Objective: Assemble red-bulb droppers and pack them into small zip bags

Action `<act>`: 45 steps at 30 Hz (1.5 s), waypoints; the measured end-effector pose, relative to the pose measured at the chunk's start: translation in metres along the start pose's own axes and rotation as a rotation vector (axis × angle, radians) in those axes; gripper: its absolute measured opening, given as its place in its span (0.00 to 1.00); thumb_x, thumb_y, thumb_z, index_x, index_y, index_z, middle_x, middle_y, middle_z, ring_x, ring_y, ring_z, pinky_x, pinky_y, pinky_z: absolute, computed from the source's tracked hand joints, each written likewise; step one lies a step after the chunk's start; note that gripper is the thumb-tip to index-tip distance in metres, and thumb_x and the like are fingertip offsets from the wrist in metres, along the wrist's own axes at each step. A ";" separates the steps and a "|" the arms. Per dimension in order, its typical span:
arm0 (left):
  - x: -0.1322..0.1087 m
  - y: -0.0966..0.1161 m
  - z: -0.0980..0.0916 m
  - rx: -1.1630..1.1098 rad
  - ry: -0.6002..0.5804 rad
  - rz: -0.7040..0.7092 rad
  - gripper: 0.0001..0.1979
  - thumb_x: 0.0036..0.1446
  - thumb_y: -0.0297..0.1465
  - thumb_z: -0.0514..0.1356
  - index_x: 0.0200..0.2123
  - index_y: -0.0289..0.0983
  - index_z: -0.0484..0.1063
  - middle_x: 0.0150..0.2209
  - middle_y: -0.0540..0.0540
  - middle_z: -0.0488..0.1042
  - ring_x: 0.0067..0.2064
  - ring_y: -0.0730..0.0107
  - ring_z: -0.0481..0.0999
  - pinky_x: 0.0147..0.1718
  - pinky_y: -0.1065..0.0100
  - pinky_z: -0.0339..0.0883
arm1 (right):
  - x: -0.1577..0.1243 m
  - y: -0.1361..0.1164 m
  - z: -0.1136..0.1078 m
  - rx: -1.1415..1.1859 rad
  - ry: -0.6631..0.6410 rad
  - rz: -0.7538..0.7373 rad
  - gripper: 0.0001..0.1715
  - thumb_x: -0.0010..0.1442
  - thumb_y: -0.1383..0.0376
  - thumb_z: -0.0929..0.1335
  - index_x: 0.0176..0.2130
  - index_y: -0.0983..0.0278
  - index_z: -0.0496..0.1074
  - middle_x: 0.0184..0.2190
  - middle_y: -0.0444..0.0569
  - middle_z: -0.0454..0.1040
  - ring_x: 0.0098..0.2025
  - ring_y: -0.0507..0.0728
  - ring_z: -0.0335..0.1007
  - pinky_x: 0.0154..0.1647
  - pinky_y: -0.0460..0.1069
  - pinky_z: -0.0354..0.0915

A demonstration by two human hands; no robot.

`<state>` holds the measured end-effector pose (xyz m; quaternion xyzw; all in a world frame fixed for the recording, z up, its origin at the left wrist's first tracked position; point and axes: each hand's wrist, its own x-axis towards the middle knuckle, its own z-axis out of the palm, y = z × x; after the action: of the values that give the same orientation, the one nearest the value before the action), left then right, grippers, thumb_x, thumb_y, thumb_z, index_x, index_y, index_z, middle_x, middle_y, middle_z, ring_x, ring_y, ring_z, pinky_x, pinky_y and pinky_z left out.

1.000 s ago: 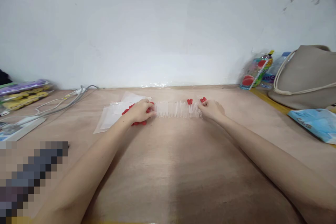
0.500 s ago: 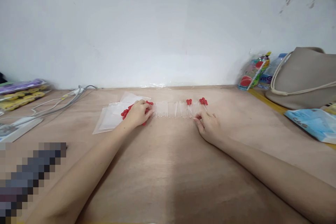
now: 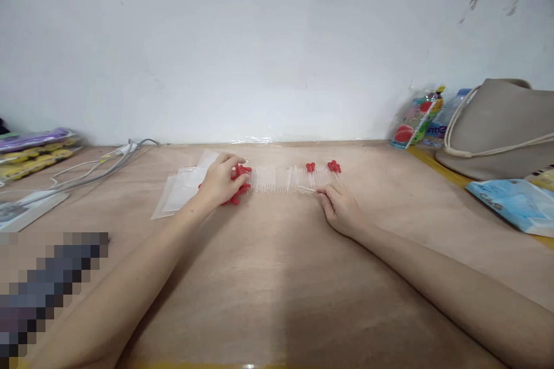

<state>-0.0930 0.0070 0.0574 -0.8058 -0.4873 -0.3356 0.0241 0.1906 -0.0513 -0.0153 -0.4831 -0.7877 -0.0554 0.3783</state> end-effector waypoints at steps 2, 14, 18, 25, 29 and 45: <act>-0.008 0.015 0.008 -0.151 0.029 0.020 0.16 0.51 0.29 0.56 0.45 0.37 0.66 0.45 0.44 0.64 0.40 0.69 0.72 0.39 0.66 0.69 | -0.001 0.002 0.002 0.100 0.024 0.016 0.11 0.61 0.66 0.57 0.39 0.64 0.65 0.33 0.52 0.70 0.36 0.56 0.65 0.37 0.51 0.60; -0.059 0.059 0.047 -0.408 -0.168 0.116 0.07 0.55 0.31 0.56 0.36 0.35 0.71 0.35 0.46 0.73 0.36 0.69 0.72 0.38 0.65 0.68 | -0.002 -0.012 -0.002 0.175 -0.033 -0.153 0.11 0.61 0.64 0.59 0.40 0.62 0.68 0.34 0.49 0.73 0.35 0.54 0.68 0.37 0.49 0.60; -0.056 0.059 0.046 -0.404 -0.171 0.132 0.08 0.55 0.32 0.56 0.35 0.35 0.71 0.33 0.46 0.73 0.35 0.70 0.71 0.37 0.66 0.67 | -0.004 -0.015 0.001 0.118 -0.045 -0.172 0.11 0.61 0.64 0.60 0.40 0.62 0.69 0.34 0.49 0.74 0.35 0.53 0.68 0.37 0.49 0.57; -0.059 0.058 0.049 -0.416 -0.157 0.135 0.07 0.56 0.32 0.56 0.36 0.35 0.70 0.33 0.46 0.73 0.34 0.70 0.72 0.33 0.69 0.67 | -0.005 -0.015 0.001 0.132 -0.046 -0.184 0.11 0.61 0.64 0.60 0.40 0.63 0.70 0.34 0.48 0.74 0.34 0.52 0.68 0.37 0.49 0.55; -0.059 0.056 0.050 -0.435 -0.166 0.145 0.07 0.56 0.32 0.55 0.37 0.36 0.70 0.33 0.48 0.74 0.33 0.72 0.72 0.33 0.70 0.66 | -0.005 -0.014 0.001 0.147 -0.056 -0.221 0.10 0.60 0.64 0.62 0.39 0.63 0.70 0.33 0.48 0.74 0.33 0.51 0.68 0.37 0.49 0.55; -0.061 0.058 0.047 -0.455 -0.219 0.207 0.09 0.58 0.31 0.53 0.37 0.38 0.72 0.33 0.48 0.75 0.34 0.71 0.73 0.34 0.70 0.66 | 0.003 -0.012 -0.008 0.205 -0.188 -0.249 0.13 0.61 0.63 0.61 0.40 0.60 0.73 0.29 0.45 0.74 0.28 0.49 0.67 0.35 0.49 0.52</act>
<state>-0.0402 -0.0532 0.0033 -0.8675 -0.3141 -0.3431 -0.1762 0.1845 -0.0591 -0.0037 -0.3440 -0.8747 0.0242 0.3406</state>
